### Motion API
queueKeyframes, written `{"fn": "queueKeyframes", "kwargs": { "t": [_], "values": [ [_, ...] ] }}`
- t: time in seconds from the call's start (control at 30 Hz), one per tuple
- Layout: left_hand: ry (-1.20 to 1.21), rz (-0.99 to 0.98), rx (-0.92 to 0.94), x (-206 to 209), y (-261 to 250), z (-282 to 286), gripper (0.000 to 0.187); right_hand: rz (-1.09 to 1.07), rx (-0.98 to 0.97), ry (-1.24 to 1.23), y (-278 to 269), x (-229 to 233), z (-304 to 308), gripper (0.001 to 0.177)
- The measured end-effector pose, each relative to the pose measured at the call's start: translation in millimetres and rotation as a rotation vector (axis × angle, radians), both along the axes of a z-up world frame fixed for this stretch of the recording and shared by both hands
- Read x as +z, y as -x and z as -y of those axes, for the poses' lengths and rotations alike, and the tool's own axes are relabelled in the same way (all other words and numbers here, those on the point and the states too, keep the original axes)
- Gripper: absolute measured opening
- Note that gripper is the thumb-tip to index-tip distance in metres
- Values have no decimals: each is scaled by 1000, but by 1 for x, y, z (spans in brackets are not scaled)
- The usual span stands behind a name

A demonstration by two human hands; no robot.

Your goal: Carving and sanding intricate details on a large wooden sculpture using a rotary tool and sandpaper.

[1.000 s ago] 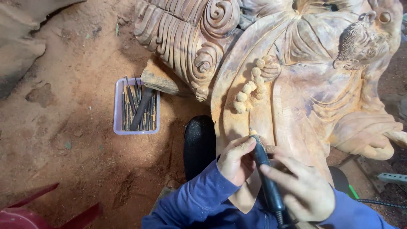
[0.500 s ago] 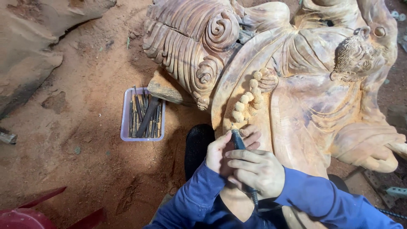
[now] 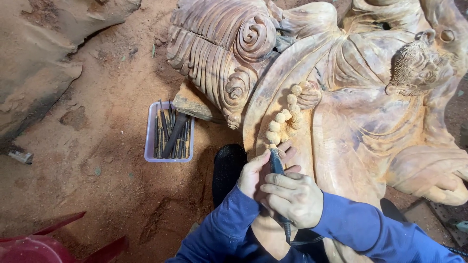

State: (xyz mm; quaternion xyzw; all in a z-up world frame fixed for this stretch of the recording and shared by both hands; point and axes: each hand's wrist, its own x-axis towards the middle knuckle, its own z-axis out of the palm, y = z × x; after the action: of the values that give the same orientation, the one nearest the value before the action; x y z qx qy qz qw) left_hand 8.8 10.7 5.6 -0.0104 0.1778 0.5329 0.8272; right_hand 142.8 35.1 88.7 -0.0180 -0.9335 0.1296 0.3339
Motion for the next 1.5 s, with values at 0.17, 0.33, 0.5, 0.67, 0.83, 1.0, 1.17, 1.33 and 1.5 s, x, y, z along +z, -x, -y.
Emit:
{"fn": "queueKeyframes", "kwargs": {
  "t": [0.17,0.33,0.5,0.67,0.83,1.0,1.17,1.33,1.5],
  "values": [
    [20,-1,62,8,-2,-2,70,-21,6,15,-2,-1,-2,31],
    [123,-57,34,19,0,-2,66,-49,-15,8,-4,2,-3,31],
    [255,-190,90,54,-7,-4,64,-75,-18,25,-7,9,-4,37],
    [265,-54,61,30,-7,-3,53,-95,-41,35,-6,11,-8,29],
    [227,2,80,27,-6,-2,56,-91,-31,31,-3,12,-9,30],
    [175,-22,83,26,-7,-4,66,-88,-35,34,-2,11,-8,30],
    [141,67,72,14,-4,-2,64,-86,-36,24,0,12,-7,30],
    [111,-12,49,15,-3,-3,67,-75,-15,18,1,12,-7,33],
    [76,-2,81,14,-6,-3,71,-83,6,52,4,15,-7,31]
  ]
}}
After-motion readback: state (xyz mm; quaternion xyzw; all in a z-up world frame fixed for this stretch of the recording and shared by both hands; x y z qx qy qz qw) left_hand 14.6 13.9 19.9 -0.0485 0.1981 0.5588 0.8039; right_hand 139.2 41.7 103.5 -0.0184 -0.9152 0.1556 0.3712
